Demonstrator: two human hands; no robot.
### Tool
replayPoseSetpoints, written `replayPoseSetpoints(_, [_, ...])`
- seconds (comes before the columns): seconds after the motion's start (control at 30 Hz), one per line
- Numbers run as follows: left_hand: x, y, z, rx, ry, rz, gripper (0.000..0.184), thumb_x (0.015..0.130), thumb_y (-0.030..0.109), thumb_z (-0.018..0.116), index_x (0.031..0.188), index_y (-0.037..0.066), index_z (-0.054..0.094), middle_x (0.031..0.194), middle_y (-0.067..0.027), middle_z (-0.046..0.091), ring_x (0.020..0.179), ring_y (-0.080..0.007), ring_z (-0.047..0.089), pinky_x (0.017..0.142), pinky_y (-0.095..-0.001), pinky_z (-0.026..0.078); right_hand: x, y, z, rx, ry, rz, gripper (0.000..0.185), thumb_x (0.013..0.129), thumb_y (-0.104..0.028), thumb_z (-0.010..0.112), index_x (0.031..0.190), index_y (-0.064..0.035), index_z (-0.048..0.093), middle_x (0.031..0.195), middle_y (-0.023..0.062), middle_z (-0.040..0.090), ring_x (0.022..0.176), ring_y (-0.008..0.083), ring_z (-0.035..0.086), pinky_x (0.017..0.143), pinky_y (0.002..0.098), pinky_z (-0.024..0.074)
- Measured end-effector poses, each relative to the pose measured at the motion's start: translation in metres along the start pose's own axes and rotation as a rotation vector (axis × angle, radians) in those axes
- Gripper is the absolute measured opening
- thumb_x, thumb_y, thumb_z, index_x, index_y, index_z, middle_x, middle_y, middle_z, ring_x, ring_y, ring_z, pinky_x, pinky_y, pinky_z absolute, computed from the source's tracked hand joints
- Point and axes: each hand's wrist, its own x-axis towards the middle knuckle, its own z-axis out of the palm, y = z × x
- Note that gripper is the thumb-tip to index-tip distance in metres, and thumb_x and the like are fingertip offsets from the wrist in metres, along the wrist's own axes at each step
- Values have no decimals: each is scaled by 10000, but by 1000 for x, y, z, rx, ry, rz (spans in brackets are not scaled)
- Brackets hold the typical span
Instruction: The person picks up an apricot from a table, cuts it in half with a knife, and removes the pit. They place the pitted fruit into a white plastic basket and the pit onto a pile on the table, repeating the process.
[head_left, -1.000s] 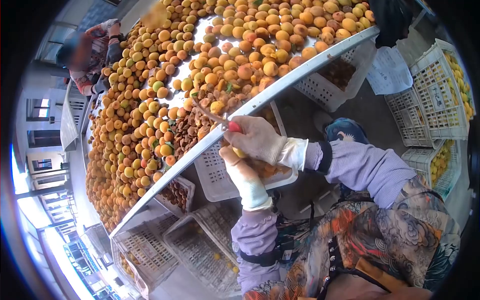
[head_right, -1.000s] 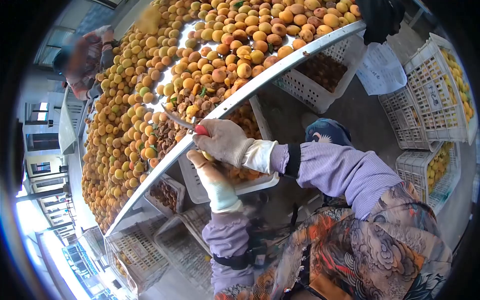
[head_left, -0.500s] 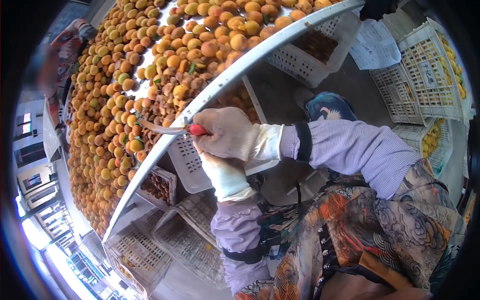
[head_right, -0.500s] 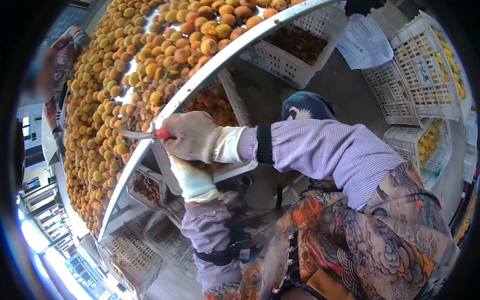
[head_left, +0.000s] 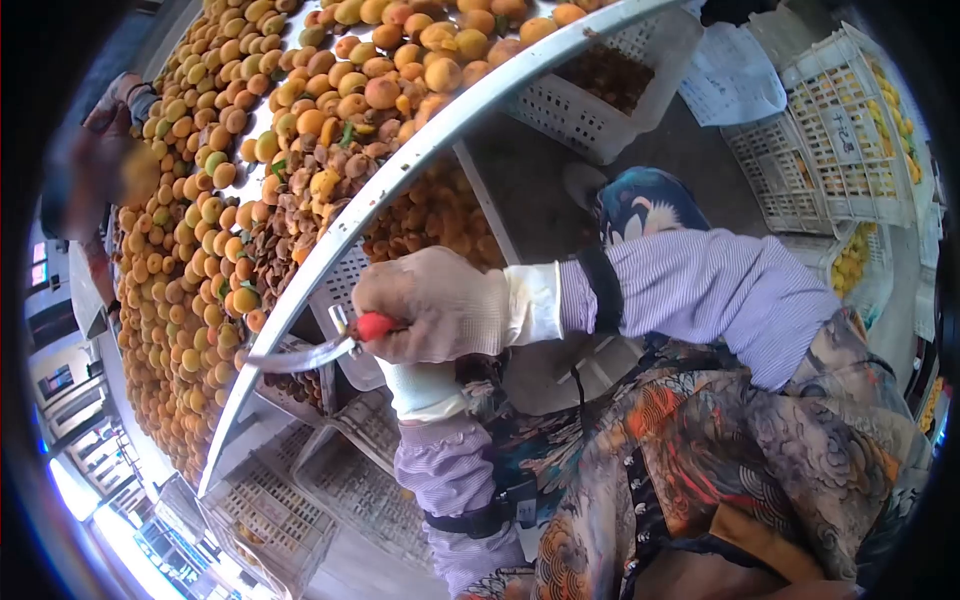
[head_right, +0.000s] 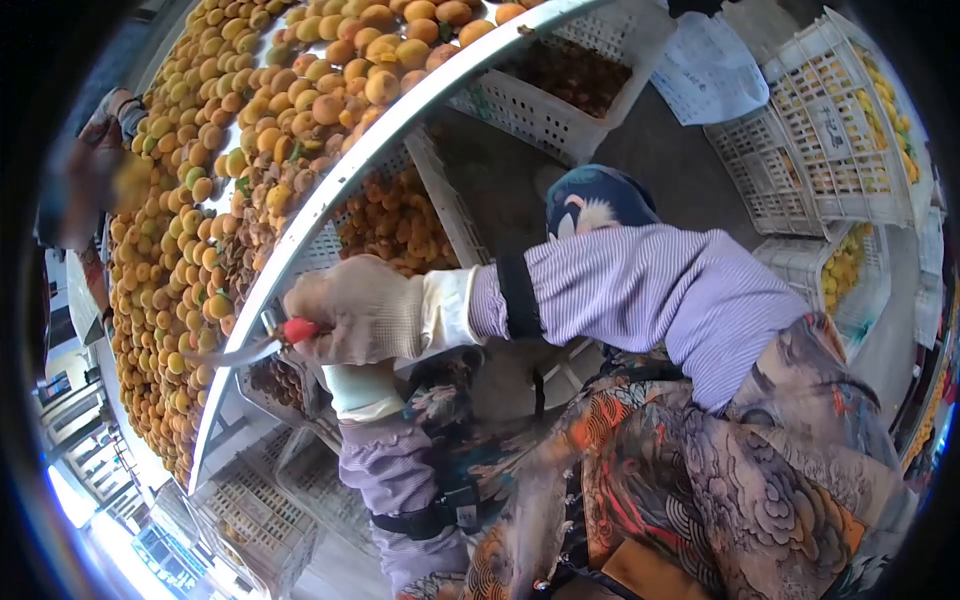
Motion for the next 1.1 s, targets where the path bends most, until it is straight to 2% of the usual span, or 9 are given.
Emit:
replayPoseSetpoints(0.07, [7, 14, -1, -120, 25, 114, 515, 922, 366, 484, 1319, 59, 364, 1264, -124, 503, 1211, -223, 462, 1020, -356, 386, 3, 1, 2, 132, 107, 106, 192, 772, -234, 688, 828, -104, 558, 773, 86, 584, 668, 267, 605, 588, 331, 478])
replayPoseSetpoints(0.13, [9, 39, 33, -416, 376, 92, 422, 953, 430, 397, 1046, 36, 517, 906, -100, 611, 801, -276, 613, 738, -384, 517, 14, 6, -5, 311, 99, 321, 186, 841, -248, 657, 907, -82, 605, 767, 109, 606, 751, 254, 621, 681, 320, 482])
replayPoseSetpoints(0.2, [3, 43, 20, -351, 264, 70, 464, 955, 467, 361, 932, 41, 541, 784, -104, 571, 652, -242, 543, 611, -358, 475, 27, 4, -20, 428, 21, 562, 193, 863, -257, 632, 910, -72, 603, 756, 108, 608, 754, 261, 616, 690, 333, 476])
replayPoseSetpoints(0.27, [2, 49, 29, -367, 355, 99, 506, 956, 491, 332, 887, 29, 529, 692, -99, 525, 571, -213, 465, 551, -328, 429, 25, 5, -29, -62, -19, 262, 252, 872, -322, 614, 938, -80, 592, 800, 108, 603, 740, 270, 604, 694, 339, 463])
replayPoseSetpoints(0.47, [-4, 56, 37, -269, 379, 195, 597, 934, 557, 332, 940, -1, 547, 664, -101, 510, 543, -206, 442, 549, -317, 412, 33, 3, -24, 61, 88, 356, 242, 870, -318, 610, 950, -90, 591, 798, 101, 611, 762, 278, 616, 699, 363, 478])
replayPoseSetpoints(0.67, [-7, 42, 55, -52, 224, 157, 556, 946, 541, 343, 974, 31, 564, 649, -73, 516, 506, -169, 412, 552, -336, 423, 49, -22, -52, 1010, 200, 867, 157, 887, -220, 558, 856, -65, 561, 644, -37, 503, 541, 55, 471, 468, 207, 377])
replayPoseSetpoints(0.8, [-9, 41, 88, -164, 365, -19, 508, 950, 517, 359, 966, 51, 560, 658, -68, 517, 569, -176, 513, 464, -269, 426, 45, -22, -59, 888, 144, 649, 228, 924, -264, 456, 844, -73, 551, 630, -16, 490, 485, 63, 435, 433, 200, 336])
replayPoseSetpoints(0.97, [-10, 31, 75, -54, -53, -5, 411, 947, 467, 422, 920, 67, 513, 755, -80, 542, 521, -162, 504, 410, -231, 404, 47, -22, -60, 953, 162, 603, 351, 932, -376, 457, 750, -84, 528, 491, -18, 397, 399, 57, 358, 389, 204, 251])
replayPoseSetpoints(1.1, [-19, 37, 91, -149, -27, -95, 382, 954, 437, 412, 952, 66, 502, 747, -75, 534, 545, -155, 509, 428, -222, 420, 47, -21, -63, 849, 101, 432, 401, 909, -406, 502, 664, -88, 510, 463, -29, 374, 382, 56, 342, 382, 215, 231])
